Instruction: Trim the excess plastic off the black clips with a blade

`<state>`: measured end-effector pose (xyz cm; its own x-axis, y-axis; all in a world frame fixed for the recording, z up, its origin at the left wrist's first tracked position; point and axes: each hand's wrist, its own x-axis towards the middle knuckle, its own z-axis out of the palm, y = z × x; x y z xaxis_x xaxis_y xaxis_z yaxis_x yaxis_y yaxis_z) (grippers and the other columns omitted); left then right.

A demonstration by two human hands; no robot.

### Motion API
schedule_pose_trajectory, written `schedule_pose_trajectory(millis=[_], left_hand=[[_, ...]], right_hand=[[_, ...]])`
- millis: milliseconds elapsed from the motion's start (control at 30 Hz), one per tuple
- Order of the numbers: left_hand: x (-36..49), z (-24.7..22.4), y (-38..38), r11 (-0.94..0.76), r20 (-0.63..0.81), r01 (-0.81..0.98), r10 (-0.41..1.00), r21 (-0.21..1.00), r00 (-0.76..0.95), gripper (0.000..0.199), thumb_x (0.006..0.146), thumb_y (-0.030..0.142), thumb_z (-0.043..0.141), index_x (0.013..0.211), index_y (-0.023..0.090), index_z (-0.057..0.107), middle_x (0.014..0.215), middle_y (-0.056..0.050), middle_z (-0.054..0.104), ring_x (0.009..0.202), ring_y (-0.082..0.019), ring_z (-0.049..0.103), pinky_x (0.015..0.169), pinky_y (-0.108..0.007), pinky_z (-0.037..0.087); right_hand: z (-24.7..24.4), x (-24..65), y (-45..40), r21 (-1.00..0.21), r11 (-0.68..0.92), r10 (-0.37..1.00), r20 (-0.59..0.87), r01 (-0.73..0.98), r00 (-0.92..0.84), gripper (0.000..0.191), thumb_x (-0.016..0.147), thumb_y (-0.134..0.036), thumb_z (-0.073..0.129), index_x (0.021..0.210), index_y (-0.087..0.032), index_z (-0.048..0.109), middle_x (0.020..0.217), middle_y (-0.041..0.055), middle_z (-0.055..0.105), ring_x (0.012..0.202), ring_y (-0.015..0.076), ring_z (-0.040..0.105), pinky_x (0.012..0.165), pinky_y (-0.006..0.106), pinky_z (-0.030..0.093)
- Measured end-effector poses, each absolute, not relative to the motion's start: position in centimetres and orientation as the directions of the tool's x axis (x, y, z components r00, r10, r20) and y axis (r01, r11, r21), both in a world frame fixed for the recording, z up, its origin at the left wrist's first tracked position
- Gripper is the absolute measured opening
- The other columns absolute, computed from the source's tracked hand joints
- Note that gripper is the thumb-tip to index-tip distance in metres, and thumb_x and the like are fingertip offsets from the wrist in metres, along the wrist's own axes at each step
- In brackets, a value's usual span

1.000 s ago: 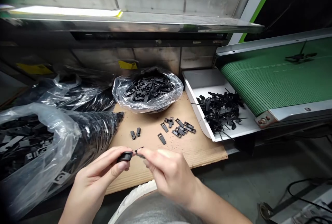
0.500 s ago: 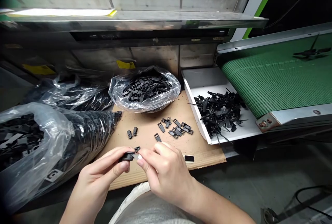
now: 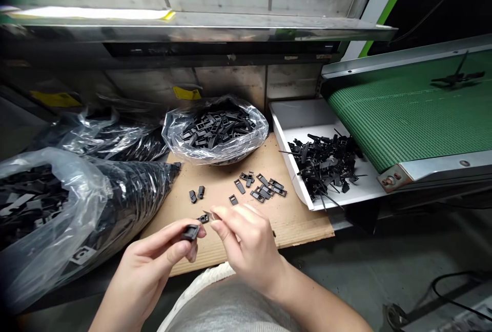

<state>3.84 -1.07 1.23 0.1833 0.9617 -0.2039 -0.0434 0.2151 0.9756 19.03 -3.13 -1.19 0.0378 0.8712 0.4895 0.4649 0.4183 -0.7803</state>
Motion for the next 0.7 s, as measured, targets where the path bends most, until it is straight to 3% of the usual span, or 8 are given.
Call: schedule_pose_trajectory(millis=[100,200,367,567,700], left_hand=[[3.5,1.2,-1.0,0.179,-0.179,0.012,0.971,0.984,0.157,0.017,0.059,0.02,0.072,0.075,0.023,0.073,0.082,-0.001,0.067,0.061,-0.01,0.055,0.062,-0.017,0.048],[3.1,1.1,-1.1,0.183,-0.185,0.027,0.972,0.983,0.145,0.023,0.061,0.021,0.071,0.084,0.025,0.073,0.086,-0.001,0.069,0.061,-0.012,0.059,0.063,-0.02,0.052],[2.2,0.4,-1.1,0.178,-0.174,0.0,0.963,0.984,0.203,0.025,0.066,0.022,0.069,0.09,0.026,0.071,0.064,0.003,0.07,0.053,-0.012,0.063,0.054,-0.018,0.054],[1.1,0.3,-1.1,0.13,-0.149,0.12,0.974,0.984,0.172,0.028,0.066,0.027,0.069,0.094,0.023,0.07,0.067,0.001,0.072,0.056,-0.014,0.067,0.056,-0.018,0.056],[0.7,0.2,-1.0,0.01,-0.039,0.262,0.994,0.965,0.106,0.03,0.064,0.03,0.07,0.093,0.022,0.07,0.07,-0.001,0.073,0.061,-0.015,0.068,0.06,-0.019,0.055]], right_hand=[[-1.1,19.1,-3.7,-0.919,0.267,0.954,0.294,0.291,0.052,0.019,0.091,-0.019,0.039,0.098,-0.017,0.057,0.073,0.0018,0.061,0.055,0.0103,0.052,0.054,0.023,0.044],[-0.8,18.9,-4.5,-0.943,0.172,0.98,0.194,0.286,0.05,0.021,0.091,-0.021,0.039,0.085,-0.018,0.059,0.069,0.0004,0.058,0.051,0.0089,0.05,0.05,0.022,0.042],[-0.5,17.3,-4.9,-0.861,0.299,0.944,0.33,0.412,0.004,0.019,0.087,-0.013,0.045,0.1,-0.018,0.058,0.078,0.0026,0.062,0.069,0.0132,0.059,0.063,0.023,0.046],[-1.3,15.6,-4.3,-0.783,0.334,0.914,0.405,0.524,0.022,0.02,0.088,-0.011,0.042,0.102,-0.013,0.057,0.078,0.0061,0.063,0.069,0.0152,0.06,0.063,0.025,0.047],[-0.9,15.2,-4.2,-0.8,0.328,0.922,0.386,0.503,0.012,0.022,0.088,-0.009,0.041,0.103,-0.012,0.056,0.076,0.0052,0.062,0.067,0.0137,0.058,0.062,0.023,0.046]])
